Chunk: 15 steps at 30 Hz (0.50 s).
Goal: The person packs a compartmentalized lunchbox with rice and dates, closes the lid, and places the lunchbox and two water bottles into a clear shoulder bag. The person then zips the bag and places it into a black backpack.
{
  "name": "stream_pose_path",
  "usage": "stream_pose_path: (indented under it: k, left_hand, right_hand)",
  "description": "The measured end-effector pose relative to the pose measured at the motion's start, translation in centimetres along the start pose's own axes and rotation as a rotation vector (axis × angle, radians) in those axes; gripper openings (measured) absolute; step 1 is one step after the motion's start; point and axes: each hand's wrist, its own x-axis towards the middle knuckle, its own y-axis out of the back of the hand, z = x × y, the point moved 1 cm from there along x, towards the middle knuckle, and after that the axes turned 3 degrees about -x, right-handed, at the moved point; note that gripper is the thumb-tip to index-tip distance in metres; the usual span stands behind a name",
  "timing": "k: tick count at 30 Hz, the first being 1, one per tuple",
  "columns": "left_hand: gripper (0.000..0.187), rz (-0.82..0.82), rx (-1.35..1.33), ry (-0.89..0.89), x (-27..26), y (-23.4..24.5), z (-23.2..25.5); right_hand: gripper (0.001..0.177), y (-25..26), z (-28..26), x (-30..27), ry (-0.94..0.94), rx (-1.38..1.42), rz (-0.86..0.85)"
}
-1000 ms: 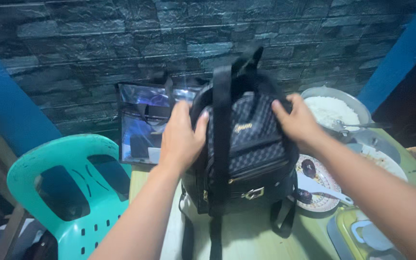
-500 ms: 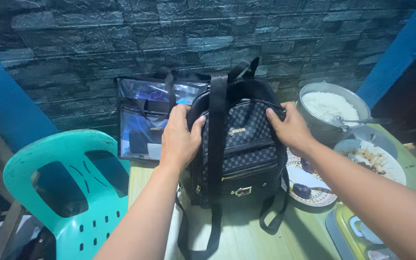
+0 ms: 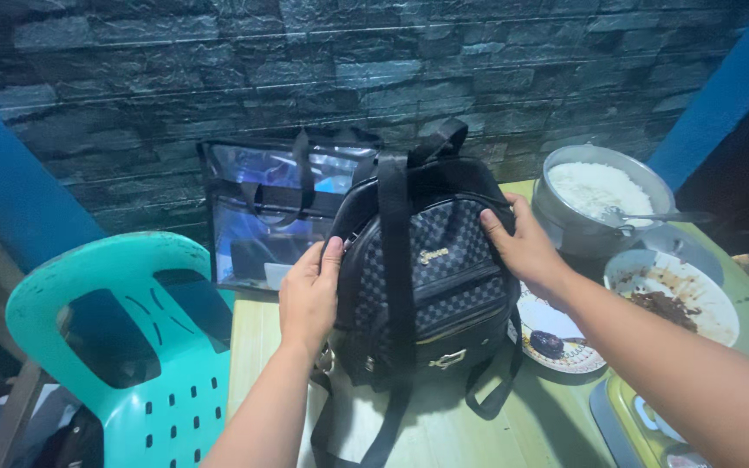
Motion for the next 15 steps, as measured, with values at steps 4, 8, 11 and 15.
stream_pose_path:
  k: [4,8,11,15]
  left_hand:
    - [0.046,0.024,-0.035,0.073,-1.4,0.5,-0.5]
    - [0.044,-0.041,-0.247,-0.007,-1.2,1.0,-1.0]
    - [0.041,-0.050,-0.235,-0.029,-1.4,1.0,-1.0]
    - [0.036,0.024,-0.147,-0.012,-2.9,1.4,0.0]
  right_hand:
    - [0.055,0.0,-0.1,-0.1,0.066,0.027,-0.064]
    - [0.066,-0.2,-0.8,-0.7,0.041,-0.088,-0.051]
    - [0.081,0.0,-1.6,-1.8,0.078,-0.279,0.078]
    - [0.084,-0.7,-4.1,-3.5,0.068,-0.275,0.276]
